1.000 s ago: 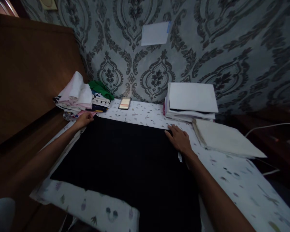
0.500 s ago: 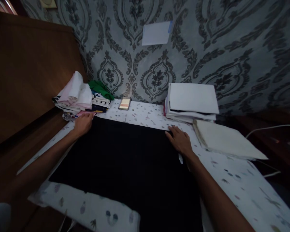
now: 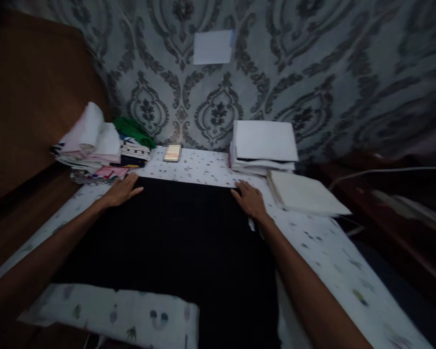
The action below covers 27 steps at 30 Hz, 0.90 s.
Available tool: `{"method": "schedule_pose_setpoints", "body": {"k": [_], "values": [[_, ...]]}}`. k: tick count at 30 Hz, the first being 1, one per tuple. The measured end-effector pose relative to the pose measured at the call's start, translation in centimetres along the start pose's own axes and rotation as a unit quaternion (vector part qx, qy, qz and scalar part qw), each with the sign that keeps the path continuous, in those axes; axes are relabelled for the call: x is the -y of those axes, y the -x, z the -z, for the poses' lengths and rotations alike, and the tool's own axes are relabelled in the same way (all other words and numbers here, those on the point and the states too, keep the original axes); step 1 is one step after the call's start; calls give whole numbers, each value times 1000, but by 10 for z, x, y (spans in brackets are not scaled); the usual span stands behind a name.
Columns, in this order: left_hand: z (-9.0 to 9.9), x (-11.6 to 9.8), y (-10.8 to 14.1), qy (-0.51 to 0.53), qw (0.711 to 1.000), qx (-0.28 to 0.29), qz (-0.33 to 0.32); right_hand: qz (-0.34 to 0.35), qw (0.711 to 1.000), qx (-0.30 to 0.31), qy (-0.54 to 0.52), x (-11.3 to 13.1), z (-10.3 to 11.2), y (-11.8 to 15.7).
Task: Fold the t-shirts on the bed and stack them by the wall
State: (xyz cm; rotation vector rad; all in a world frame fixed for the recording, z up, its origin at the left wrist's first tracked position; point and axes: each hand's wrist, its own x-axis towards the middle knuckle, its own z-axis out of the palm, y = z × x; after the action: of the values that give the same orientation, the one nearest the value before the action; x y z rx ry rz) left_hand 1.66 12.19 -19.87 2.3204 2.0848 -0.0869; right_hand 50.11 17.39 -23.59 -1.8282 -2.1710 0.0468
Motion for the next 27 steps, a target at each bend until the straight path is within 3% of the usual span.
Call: {"method": "schedule_pose_setpoints", "body": {"k": [6, 10, 13, 17, 21, 24, 27], "values": [[-9, 8, -3, 0, 1000, -21, -24, -21, 991, -21, -128, -1, 11, 2], [5, -7, 7, 0, 995, -94, -31, -26, 972, -98, -212, -8, 30, 31], [25, -49, 21, 26, 984, -142, -106, 20, 959, -123, -255, 4, 53, 69], [45, -142, 41, 125, 936, -103, -312, 113, 962, -41, -244, 35, 78, 112], [46, -217, 55, 88, 904, -83, -411, 155, 971, 25, -178, 47, 78, 133], [36, -237, 55, 42, 911, -94, -400, 155, 975, 15, -155, 40, 67, 137], [25, -236, 50, 61, 919, -109, -373, 158, 973, -17, -165, 32, 61, 137]]}}
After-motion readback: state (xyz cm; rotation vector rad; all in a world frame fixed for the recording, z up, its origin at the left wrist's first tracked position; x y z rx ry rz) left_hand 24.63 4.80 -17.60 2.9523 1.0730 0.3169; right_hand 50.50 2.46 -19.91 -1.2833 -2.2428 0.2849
